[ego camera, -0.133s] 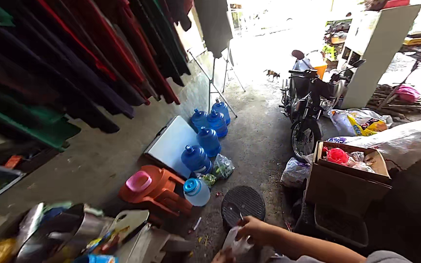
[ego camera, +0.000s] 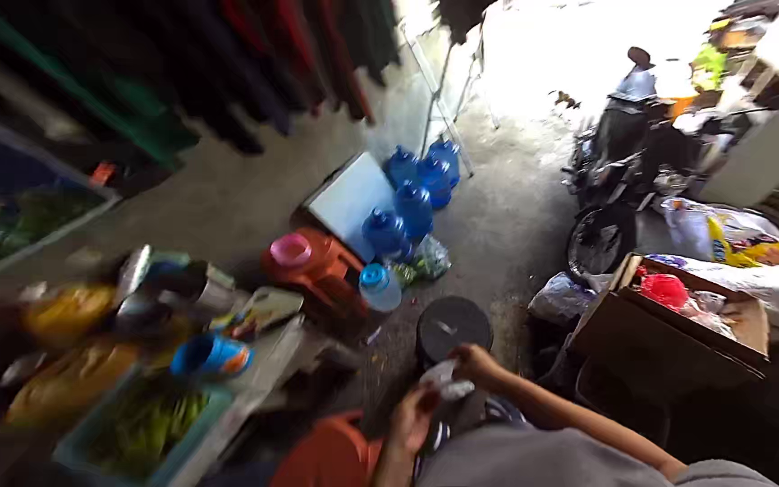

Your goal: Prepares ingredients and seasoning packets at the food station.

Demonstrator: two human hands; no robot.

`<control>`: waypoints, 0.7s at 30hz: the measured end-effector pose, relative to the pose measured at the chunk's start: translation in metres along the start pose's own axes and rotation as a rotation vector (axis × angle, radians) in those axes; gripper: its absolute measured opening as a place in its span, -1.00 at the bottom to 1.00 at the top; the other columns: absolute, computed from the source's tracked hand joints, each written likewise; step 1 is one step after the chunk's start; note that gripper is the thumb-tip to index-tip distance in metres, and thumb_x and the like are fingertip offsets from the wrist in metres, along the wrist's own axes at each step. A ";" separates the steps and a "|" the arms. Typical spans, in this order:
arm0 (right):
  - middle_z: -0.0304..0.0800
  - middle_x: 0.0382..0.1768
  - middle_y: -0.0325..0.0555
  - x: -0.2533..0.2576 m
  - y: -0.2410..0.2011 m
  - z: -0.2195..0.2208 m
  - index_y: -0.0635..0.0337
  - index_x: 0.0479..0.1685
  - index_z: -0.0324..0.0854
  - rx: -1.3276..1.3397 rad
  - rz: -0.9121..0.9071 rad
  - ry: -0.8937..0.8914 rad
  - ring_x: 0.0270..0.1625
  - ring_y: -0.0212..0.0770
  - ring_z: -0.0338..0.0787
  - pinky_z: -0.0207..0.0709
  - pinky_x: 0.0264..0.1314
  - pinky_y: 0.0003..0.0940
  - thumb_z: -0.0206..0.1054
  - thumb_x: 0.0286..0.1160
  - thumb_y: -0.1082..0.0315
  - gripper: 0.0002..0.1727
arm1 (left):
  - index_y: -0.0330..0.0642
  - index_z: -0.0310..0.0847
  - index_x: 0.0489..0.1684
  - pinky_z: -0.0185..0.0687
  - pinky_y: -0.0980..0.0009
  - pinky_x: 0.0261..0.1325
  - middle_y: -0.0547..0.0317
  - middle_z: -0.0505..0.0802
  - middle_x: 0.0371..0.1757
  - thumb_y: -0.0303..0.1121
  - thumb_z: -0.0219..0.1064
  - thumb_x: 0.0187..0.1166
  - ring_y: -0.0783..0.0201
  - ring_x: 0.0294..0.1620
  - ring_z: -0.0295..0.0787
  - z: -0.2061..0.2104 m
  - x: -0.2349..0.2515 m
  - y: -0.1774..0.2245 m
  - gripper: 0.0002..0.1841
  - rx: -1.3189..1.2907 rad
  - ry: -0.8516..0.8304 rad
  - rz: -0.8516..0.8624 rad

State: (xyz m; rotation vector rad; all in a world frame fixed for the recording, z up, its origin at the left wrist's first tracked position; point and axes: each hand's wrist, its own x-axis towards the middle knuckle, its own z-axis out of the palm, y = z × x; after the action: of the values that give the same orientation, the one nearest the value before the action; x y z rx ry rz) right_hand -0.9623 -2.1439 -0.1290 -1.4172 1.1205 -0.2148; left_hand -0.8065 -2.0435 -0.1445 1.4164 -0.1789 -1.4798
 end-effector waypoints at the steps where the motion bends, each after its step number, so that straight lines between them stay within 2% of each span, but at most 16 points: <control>1: 0.75 0.14 0.39 0.002 0.000 -0.001 0.48 0.30 0.63 -0.088 -0.005 0.001 0.20 0.21 0.75 0.54 0.37 0.13 0.41 0.47 0.50 -0.58 | -0.43 0.50 0.14 0.74 0.43 -0.07 0.10 0.80 -0.24 -0.45 -0.09 0.86 0.35 -0.28 0.77 0.007 -0.005 0.001 -0.73 -0.073 0.025 -0.027; 4: 0.75 0.11 0.38 0.012 0.007 0.000 0.50 0.27 0.62 -0.165 -0.018 -0.028 0.16 0.17 0.76 0.55 0.36 0.09 0.36 0.56 0.44 -0.62 | -0.43 0.48 0.19 0.73 0.42 0.04 0.06 0.78 -0.16 -0.45 -0.12 0.87 0.31 -0.18 0.78 0.015 -0.011 0.001 -0.72 -0.291 0.117 -0.081; 6: 0.77 0.07 0.31 0.021 0.012 0.001 0.50 0.24 0.63 -0.121 -0.007 -0.054 0.09 0.06 0.77 0.58 0.28 0.01 0.36 0.57 0.44 -0.64 | -0.44 0.42 0.28 0.73 0.40 0.09 0.00 0.75 -0.09 -0.44 -0.15 0.88 0.27 -0.13 0.78 0.013 -0.010 -0.002 -0.70 -0.438 0.191 -0.080; 7: 0.79 -0.03 0.19 0.026 0.014 0.003 0.47 0.19 0.64 -0.065 0.027 -0.060 -0.07 -0.11 0.75 0.61 0.09 -0.15 0.37 0.56 0.46 -0.69 | -0.45 0.41 0.29 0.73 0.36 0.10 -0.04 0.75 -0.07 -0.43 -0.16 0.88 0.23 -0.11 0.79 0.011 -0.010 -0.004 -0.69 -0.505 0.226 -0.086; 9: 0.71 -0.35 -0.11 0.032 0.012 0.010 0.39 0.08 0.61 0.143 0.150 -0.066 -0.51 -0.45 0.50 0.33 -0.48 -0.52 0.39 0.53 0.51 -0.78 | -0.40 0.45 0.17 0.77 0.32 0.06 -0.04 0.77 -0.14 -0.38 -0.15 0.88 0.19 -0.16 0.81 0.009 -0.007 -0.009 -0.70 -0.589 0.286 -0.112; 11: 0.58 -0.55 -0.24 0.035 0.001 0.014 0.36 0.04 0.54 0.371 0.255 -0.112 -0.71 -0.55 0.33 0.19 -0.69 -0.65 0.33 0.55 0.58 -0.83 | -0.31 0.46 0.06 0.73 0.32 -0.04 0.02 0.73 -0.22 -0.31 -0.17 0.88 0.21 -0.26 0.75 0.003 -0.006 -0.008 -0.69 -0.589 0.299 -0.134; 13: 0.55 -0.61 -0.30 0.042 -0.008 0.018 0.30 0.03 0.55 0.486 0.297 -0.164 -0.75 -0.56 0.30 0.18 -0.71 -0.67 0.24 0.63 0.56 -0.88 | -0.26 0.48 0.00 0.70 0.33 -0.12 0.07 0.71 -0.29 -0.25 -0.14 0.86 0.23 -0.33 0.70 -0.010 -0.005 -0.005 -0.69 -0.496 0.258 -0.101; 15: 0.66 -0.51 -0.30 0.053 -0.013 0.023 0.20 0.12 0.51 0.553 0.312 -0.231 -0.74 -0.59 0.31 0.17 -0.74 -0.69 0.12 0.71 0.50 -0.84 | -0.19 0.51 -0.09 0.68 0.34 -0.14 0.17 0.72 -0.32 -0.25 -0.12 0.80 0.30 -0.34 0.69 -0.031 0.000 -0.005 -0.70 -0.302 0.176 0.005; 16: 0.71 -0.46 -0.29 0.060 -0.018 0.027 0.18 0.17 0.48 0.589 0.313 -0.257 -0.74 -0.59 0.33 0.16 -0.75 -0.69 0.07 0.73 0.48 -0.81 | -0.17 0.52 -0.04 0.68 0.32 -0.10 0.20 0.73 -0.27 -0.30 -0.09 0.74 0.32 -0.29 0.69 -0.041 0.002 -0.002 -0.74 -0.198 0.146 0.056; 17: 0.70 -0.44 -0.29 0.066 -0.023 0.032 0.18 0.18 0.47 0.615 0.312 -0.280 -0.73 -0.58 0.36 0.18 -0.75 -0.68 0.02 0.75 0.45 -0.80 | -0.23 0.49 0.13 0.68 0.29 -0.02 0.15 0.72 -0.14 -0.39 -0.02 0.70 0.30 -0.19 0.69 -0.050 0.002 0.003 -0.76 -0.112 0.125 0.087; 18: 0.67 -0.47 -0.29 0.072 -0.030 0.038 0.17 0.15 0.47 0.640 0.314 -0.297 -0.73 -0.58 0.36 0.19 -0.75 -0.68 -0.01 0.77 0.41 -0.80 | -0.31 0.41 0.37 0.68 0.27 0.06 0.05 0.71 0.01 -0.46 0.06 0.68 0.27 -0.10 0.68 -0.056 -0.001 0.012 -0.66 -0.034 0.117 0.102; 19: 0.65 -0.53 -0.32 0.079 -0.037 0.045 0.15 0.06 0.49 0.663 0.316 -0.313 -0.75 -0.58 0.36 0.19 -0.77 -0.69 -0.03 0.82 0.34 -0.81 | -0.35 0.36 0.45 0.68 0.31 0.06 0.02 0.70 0.04 -0.51 0.13 0.64 0.29 -0.09 0.68 -0.059 -0.002 0.023 -0.60 0.038 0.131 0.118; 21: 0.53 -0.65 -0.39 0.092 -0.053 0.060 0.10 -0.08 0.48 0.657 0.290 -0.346 -0.78 -0.57 0.33 0.16 -0.79 -0.69 -0.03 0.84 0.28 -0.80 | -0.44 0.38 0.38 0.67 0.33 0.07 -0.01 0.72 0.01 -0.53 0.24 0.64 0.32 -0.11 0.68 -0.067 0.002 0.042 -0.62 0.146 0.178 0.199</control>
State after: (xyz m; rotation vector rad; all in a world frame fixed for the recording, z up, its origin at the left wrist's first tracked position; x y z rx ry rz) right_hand -0.8473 -2.1819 -0.1422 -0.6668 0.8439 -0.1074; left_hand -0.7296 -2.0293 -0.1362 1.5909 -0.3122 -1.1919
